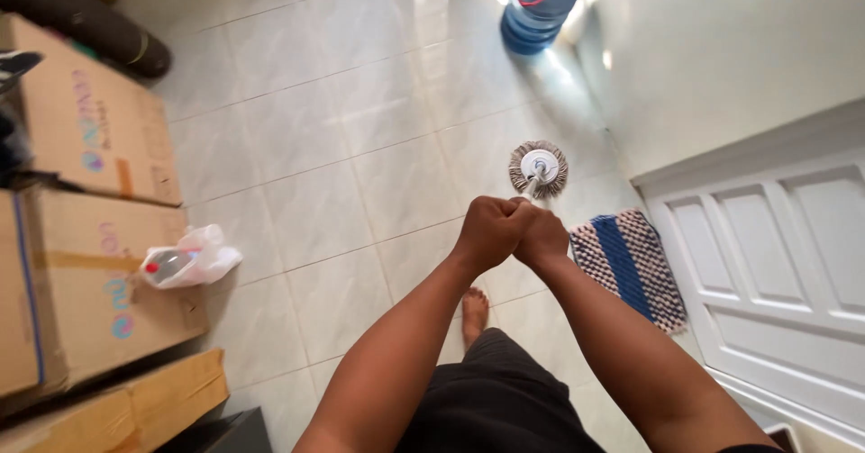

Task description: The person rinses a mop in a spinner bucket and then mops the tiled floor of the room by hand.

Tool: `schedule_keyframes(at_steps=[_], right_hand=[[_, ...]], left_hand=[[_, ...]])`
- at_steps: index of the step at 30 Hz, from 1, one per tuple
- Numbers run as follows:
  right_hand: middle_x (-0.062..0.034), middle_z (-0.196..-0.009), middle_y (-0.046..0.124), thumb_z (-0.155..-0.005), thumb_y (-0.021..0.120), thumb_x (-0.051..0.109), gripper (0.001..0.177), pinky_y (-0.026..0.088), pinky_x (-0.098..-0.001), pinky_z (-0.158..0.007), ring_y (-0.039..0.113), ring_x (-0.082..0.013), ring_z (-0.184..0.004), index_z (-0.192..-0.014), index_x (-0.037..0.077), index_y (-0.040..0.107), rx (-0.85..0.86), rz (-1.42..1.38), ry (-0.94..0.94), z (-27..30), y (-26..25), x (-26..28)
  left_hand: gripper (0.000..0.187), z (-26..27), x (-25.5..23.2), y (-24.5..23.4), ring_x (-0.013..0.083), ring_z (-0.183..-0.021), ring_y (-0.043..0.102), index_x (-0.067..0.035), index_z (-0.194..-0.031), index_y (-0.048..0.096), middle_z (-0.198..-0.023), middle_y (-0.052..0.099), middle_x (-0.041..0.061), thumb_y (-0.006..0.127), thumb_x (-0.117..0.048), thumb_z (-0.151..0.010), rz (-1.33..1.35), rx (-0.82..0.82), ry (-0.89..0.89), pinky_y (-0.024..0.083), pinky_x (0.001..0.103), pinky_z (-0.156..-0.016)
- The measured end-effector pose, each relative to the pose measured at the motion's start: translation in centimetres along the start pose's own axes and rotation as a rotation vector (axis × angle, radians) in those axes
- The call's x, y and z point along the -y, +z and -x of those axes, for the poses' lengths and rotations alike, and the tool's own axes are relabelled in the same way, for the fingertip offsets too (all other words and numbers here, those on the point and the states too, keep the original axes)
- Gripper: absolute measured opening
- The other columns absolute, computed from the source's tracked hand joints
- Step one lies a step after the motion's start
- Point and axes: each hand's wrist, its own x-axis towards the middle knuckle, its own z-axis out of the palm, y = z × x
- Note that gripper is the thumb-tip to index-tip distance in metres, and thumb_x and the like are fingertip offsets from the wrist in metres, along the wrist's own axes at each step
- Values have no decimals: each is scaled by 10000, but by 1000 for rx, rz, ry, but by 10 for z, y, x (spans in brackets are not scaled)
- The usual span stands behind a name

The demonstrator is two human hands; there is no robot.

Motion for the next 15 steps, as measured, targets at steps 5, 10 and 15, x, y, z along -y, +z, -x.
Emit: schedule_keyframes(at_steps=[5,10,15], right_hand=[[-145,-1078,757,-888,621,407,388,562,-471,-882,707,-362,-1052,-1241,258,683,-22,-16,182,-17,-22,-85],[-168,-1145,730,-858,643,357,496,548,-472,-879,687,-370,-1079,-1336,227,618,-52,-41,172,-24,-13,-152],[-188,-1033,752,-820,692,297,515,566,-472,-849,721,-373,-996,-1321,190,642,-29,-50,-14,-2,3,-155]], left_hand=[[435,-45,17,85,64,-438,444,5,-519,596,-449,518,10,672,-232,-876,-40,73,-63,400,307,-431],[456,-48,31,131,110,-419,429,31,-523,581,-445,518,80,669,-248,-873,-115,109,-78,400,338,-432],[466,-7,24,118,130,-414,424,31,-561,601,-448,512,110,627,-273,-913,-159,76,-70,383,351,-441]])
